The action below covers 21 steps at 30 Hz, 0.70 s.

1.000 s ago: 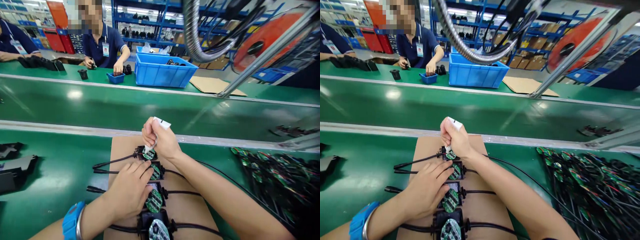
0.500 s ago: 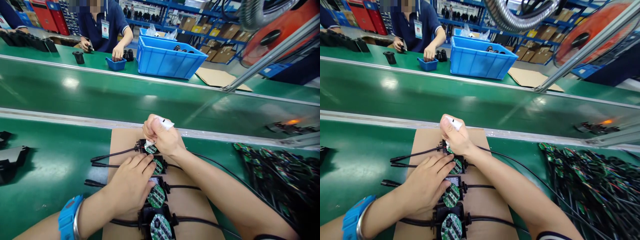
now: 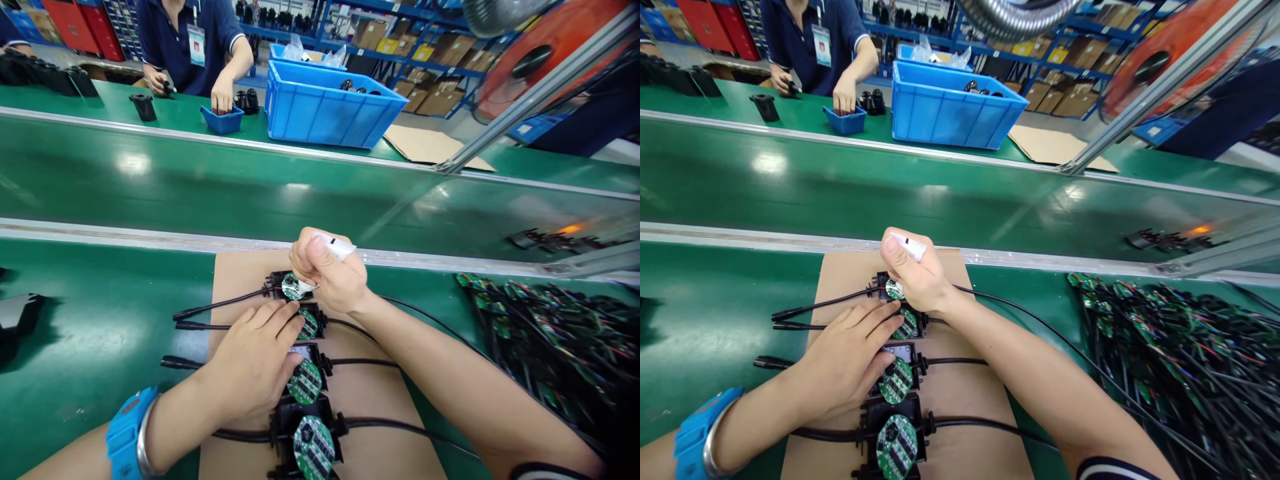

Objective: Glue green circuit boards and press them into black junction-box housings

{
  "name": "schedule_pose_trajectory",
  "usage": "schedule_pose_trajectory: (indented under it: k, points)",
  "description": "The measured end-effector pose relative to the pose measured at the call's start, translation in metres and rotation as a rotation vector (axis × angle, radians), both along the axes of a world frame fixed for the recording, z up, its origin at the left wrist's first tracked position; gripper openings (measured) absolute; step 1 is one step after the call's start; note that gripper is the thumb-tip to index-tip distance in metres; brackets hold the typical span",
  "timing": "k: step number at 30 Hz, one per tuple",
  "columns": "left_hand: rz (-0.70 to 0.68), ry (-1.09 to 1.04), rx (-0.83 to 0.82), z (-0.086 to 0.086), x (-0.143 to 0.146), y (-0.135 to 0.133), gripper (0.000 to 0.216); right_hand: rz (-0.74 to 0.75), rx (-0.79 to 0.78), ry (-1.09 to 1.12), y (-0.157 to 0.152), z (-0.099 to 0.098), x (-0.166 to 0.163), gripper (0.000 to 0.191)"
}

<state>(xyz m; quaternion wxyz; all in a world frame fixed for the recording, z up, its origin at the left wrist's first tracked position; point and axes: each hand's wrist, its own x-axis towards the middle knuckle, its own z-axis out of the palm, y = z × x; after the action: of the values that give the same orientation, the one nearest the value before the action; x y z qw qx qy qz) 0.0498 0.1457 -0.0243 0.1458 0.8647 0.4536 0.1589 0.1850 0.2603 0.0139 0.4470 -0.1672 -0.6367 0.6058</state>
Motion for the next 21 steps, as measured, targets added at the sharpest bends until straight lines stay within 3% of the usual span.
schedule_pose_trajectory:
  k: [16, 21]
  points:
    - [0.006, 0.033, -0.021, -0.001, -0.001, -0.001, 0.043, -0.086, 0.094, 0.015, 0.014, -0.004, -0.005, 0.045]
    - [-0.002, 0.041, 0.057, 0.000, -0.002, -0.002, 0.042, -0.109, 0.114, 0.002, 0.019, -0.002, -0.001, 0.046]
